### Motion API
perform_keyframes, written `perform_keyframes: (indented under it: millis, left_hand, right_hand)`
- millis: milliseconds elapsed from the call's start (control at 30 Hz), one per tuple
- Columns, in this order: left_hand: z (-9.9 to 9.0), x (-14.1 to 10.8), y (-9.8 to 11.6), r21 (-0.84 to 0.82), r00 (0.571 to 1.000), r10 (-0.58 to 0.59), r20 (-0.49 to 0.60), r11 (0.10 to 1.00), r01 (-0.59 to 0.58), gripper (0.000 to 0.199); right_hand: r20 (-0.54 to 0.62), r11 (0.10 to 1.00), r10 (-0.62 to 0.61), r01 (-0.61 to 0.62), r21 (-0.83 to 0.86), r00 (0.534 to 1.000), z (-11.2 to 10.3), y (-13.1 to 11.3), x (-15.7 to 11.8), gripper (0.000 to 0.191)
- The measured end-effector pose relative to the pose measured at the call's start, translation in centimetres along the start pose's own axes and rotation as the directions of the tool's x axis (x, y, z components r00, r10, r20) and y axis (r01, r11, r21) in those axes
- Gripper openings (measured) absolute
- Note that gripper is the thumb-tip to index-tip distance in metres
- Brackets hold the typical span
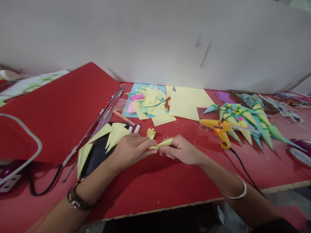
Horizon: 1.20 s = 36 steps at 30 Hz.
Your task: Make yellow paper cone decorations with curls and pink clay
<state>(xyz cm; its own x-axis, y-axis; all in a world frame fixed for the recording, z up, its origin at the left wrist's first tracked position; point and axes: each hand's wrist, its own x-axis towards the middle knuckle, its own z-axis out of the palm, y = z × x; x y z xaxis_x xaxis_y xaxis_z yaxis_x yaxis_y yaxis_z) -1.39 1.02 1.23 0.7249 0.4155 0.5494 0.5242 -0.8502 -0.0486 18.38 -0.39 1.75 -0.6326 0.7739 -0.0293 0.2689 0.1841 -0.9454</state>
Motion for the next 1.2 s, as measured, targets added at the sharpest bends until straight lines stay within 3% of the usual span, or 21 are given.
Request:
perform_keyframes:
  millis: [133, 233, 333, 433, 500, 633, 700, 767, 833, 900, 967, 1067, 1200]
  left_hand:
    - [-0.3, 0.1, 0.0, 0.023, 0.999, 0.048, -0.011, 0.999, -0.048, 0.037]
    - [-0.1, 0.1, 0.0, -0.023, 1.0, 0.01, -0.026, 1.0, -0.011, 0.042]
    - [0.2, -0.1, 0.0, -0.069, 0.998, -0.061, -0.007, 0.996, 0.06, 0.045]
    - [0.3, 0.0, 0.3, -0.138, 0.989, -0.149, 0.018, 0.979, 0.15, 0.047]
    - [0.3, 0.2, 0.7, -0.233, 0.971, -0.235, 0.052, 0.942, 0.24, 0.048]
    - [0.0, 0.7, 1.5, -0.496, 0.853, -0.433, 0.291, 0.694, 0.521, 0.049]
    - [-0.2, 0.8, 1.8, -0.542, 0.803, -0.479, 0.355, 0.595, 0.594, 0.048]
    - [-0.2, 0.7, 1.7, -0.519, 0.811, -0.488, 0.323, 0.626, 0.583, 0.048]
    - [-0.1, 0.5, 1.3, -0.403, 0.874, -0.437, 0.214, 0.775, 0.486, 0.046]
    - [0.0, 0.3, 0.6, -0.22, 0.944, -0.313, 0.106, 0.918, 0.329, 0.044]
    - [0.1, 0.1, 0.1, -0.101, 0.984, -0.17, 0.06, 0.979, 0.175, 0.042]
    - [0.1, 0.1, -0.2, -0.126, 0.997, -0.058, 0.058, 0.99, 0.065, 0.044]
    - [-0.1, 0.3, 0.2, -0.288, 0.985, -0.152, 0.087, 0.942, 0.171, 0.043]
  right_hand:
    - [0.022, 1.0, -0.004, 0.004, 0.003, 1.0, -0.1, 0.1, -0.1, 0.028]
    - [-0.018, 0.984, -0.108, 0.105, -0.147, 0.994, 0.0, 0.2, -0.1, 0.027]
    - [-0.038, 0.908, -0.256, 0.226, -0.353, 0.966, 0.1, 0.3, 0.0, 0.023]
    - [-0.045, 0.77, -0.38, 0.289, -0.569, 0.924, 0.2, 0.8, 0.1, 0.024]
    - [-0.032, 0.628, -0.478, 0.316, -0.711, 0.878, 0.3, 1.1, 0.1, 0.025]
    - [0.015, 0.288, -0.615, 0.241, -0.927, 0.788, 0.8, 1.3, 0.0, 0.026]
    - [-0.035, 0.228, -0.617, 0.137, -0.964, 0.787, 1.3, 1.1, -0.1, 0.028]
    - [-0.136, 0.321, -0.552, 0.059, -0.945, 0.823, 1.6, 0.8, 0.0, 0.028]
    - [-0.202, 0.529, -0.4, 0.045, -0.847, 0.894, 1.5, 0.4, 0.1, 0.03]
    - [-0.164, 0.755, -0.228, 0.068, -0.652, 0.96, 1.0, 0.0, 0.1, 0.032]
    - [-0.07, 0.898, -0.124, 0.082, -0.433, 0.99, 0.4, -0.3, 0.0, 0.034]
    - [-0.009, 0.964, -0.061, 0.057, -0.259, 0.998, 0.0, -0.3, -0.2, 0.036]
    - [-0.064, 0.94, -0.124, 0.097, -0.327, 0.99, 0.3, 0.1, -0.2, 0.03]
